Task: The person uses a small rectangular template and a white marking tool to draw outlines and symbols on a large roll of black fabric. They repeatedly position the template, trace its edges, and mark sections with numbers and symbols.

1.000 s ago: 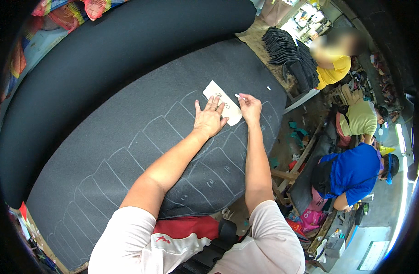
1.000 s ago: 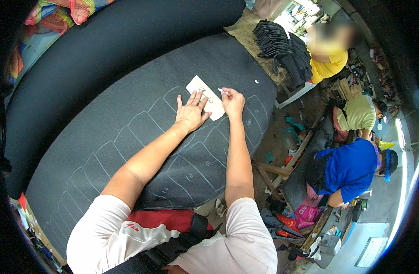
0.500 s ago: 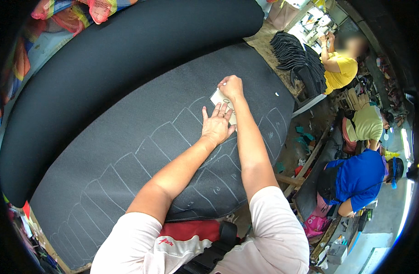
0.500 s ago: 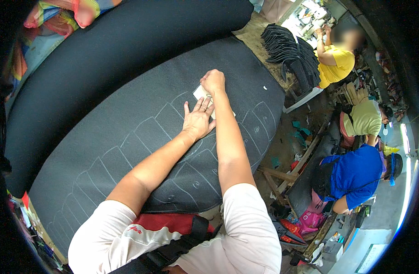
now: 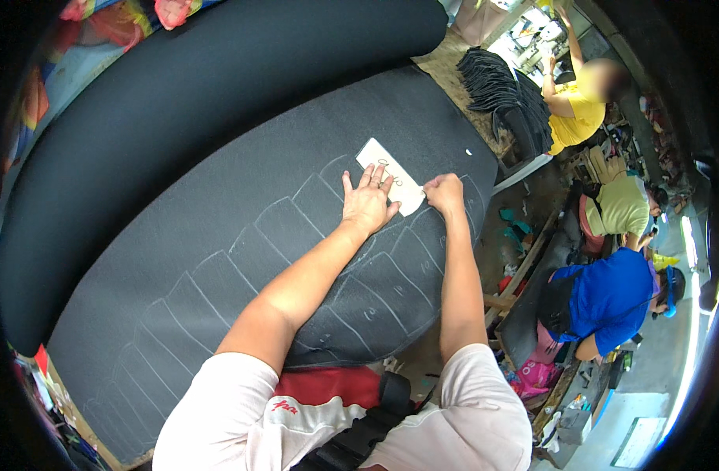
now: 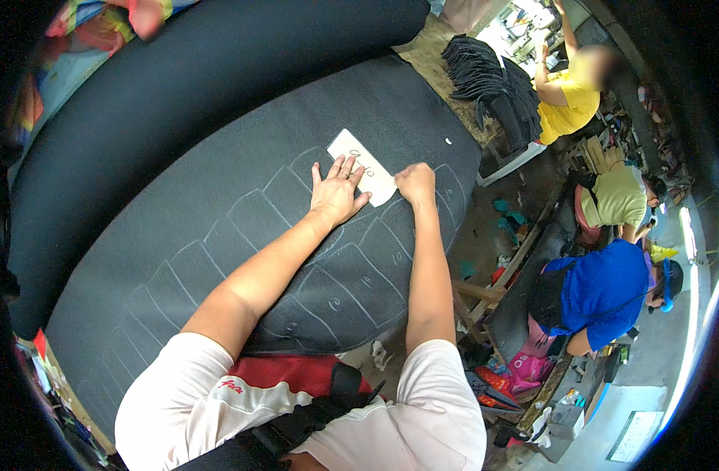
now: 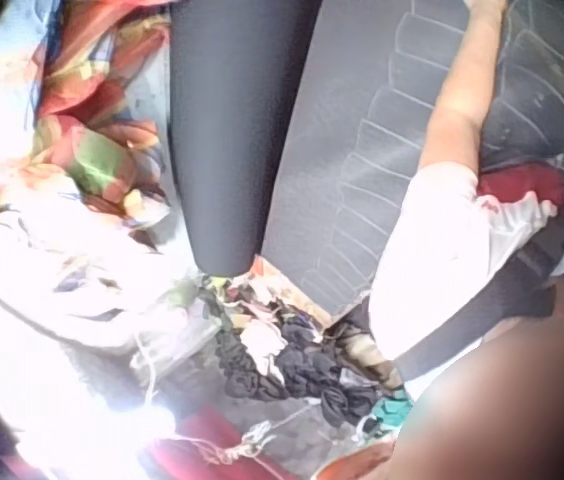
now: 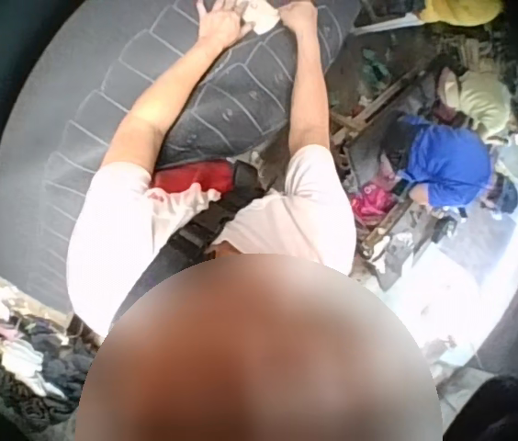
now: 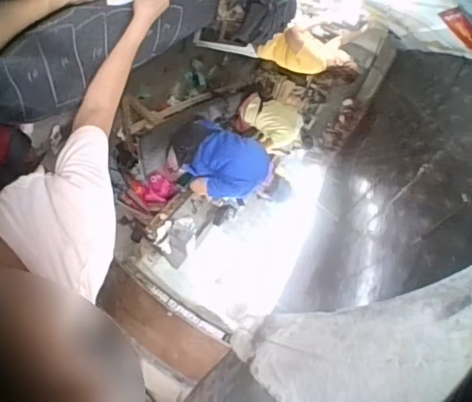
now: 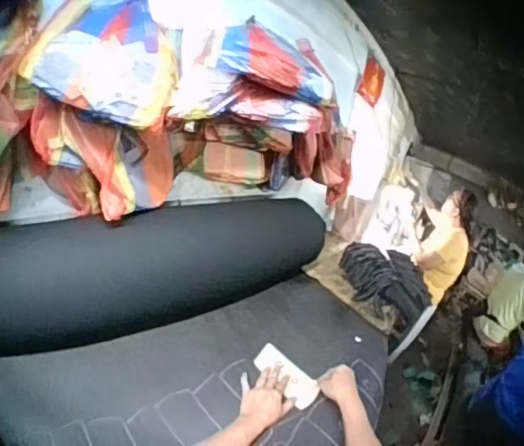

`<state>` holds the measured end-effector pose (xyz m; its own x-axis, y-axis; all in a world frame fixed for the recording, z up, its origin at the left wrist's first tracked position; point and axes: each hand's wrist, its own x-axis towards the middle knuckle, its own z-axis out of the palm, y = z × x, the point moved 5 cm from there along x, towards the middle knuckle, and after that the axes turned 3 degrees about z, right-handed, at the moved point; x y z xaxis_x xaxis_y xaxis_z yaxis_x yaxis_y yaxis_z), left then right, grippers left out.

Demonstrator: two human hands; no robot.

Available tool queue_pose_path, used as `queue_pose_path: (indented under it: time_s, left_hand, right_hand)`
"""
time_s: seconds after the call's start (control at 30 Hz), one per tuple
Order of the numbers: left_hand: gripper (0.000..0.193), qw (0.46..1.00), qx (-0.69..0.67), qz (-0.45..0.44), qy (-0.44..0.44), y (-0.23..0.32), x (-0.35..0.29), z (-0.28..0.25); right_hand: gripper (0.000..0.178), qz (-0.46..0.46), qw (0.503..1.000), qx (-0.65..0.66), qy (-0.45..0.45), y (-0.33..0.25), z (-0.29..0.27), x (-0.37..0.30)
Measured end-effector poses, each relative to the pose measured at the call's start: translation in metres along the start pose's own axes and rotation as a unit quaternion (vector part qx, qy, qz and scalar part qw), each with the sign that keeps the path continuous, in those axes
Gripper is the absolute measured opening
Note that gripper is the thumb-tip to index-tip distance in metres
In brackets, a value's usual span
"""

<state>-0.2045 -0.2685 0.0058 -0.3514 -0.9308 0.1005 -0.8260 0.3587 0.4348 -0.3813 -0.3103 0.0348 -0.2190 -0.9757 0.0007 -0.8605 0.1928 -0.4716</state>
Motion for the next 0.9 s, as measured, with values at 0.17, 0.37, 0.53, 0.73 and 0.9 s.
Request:
queue_pose_path:
  time_s: [0.17, 0.37, 0.53, 0.73, 0.9]
  left_hand:
    - [0.058, 1.0, 0.007, -0.003, 0.009, 0.0, -0.002, -0.002]
    - [0.063, 0.999, -0.016, 0.004, -0.029, -0.008, 0.004, 0.005]
    - [0.092, 0.99, -0.138, -0.016, 0.033, -0.052, -0.034, -0.033]
    - [0.079, 0.983, 0.083, -0.158, -0.042, -0.141, -0.225, -0.09]
    - [0.084, 0.873, 0.142, -0.465, 0.04, -0.228, -0.417, -0.158]
  right_hand:
    - [0.021, 0.094, 0.987, -0.09, 0.098, -0.029, 0.0, -0.044]
    - [0.018, 0.041, 0.994, 0.09, 0.044, -0.047, 0.038, -0.093]
    - [0.011, 0.019, 0.836, 0.538, 0.105, -0.022, 0.07, -0.116]
    - [0.023, -0.075, 0.881, 0.447, 0.135, -0.02, 0.074, -0.121]
    - [0.018, -0.15, 0.93, 0.286, 0.178, -0.035, 0.068, -0.124]
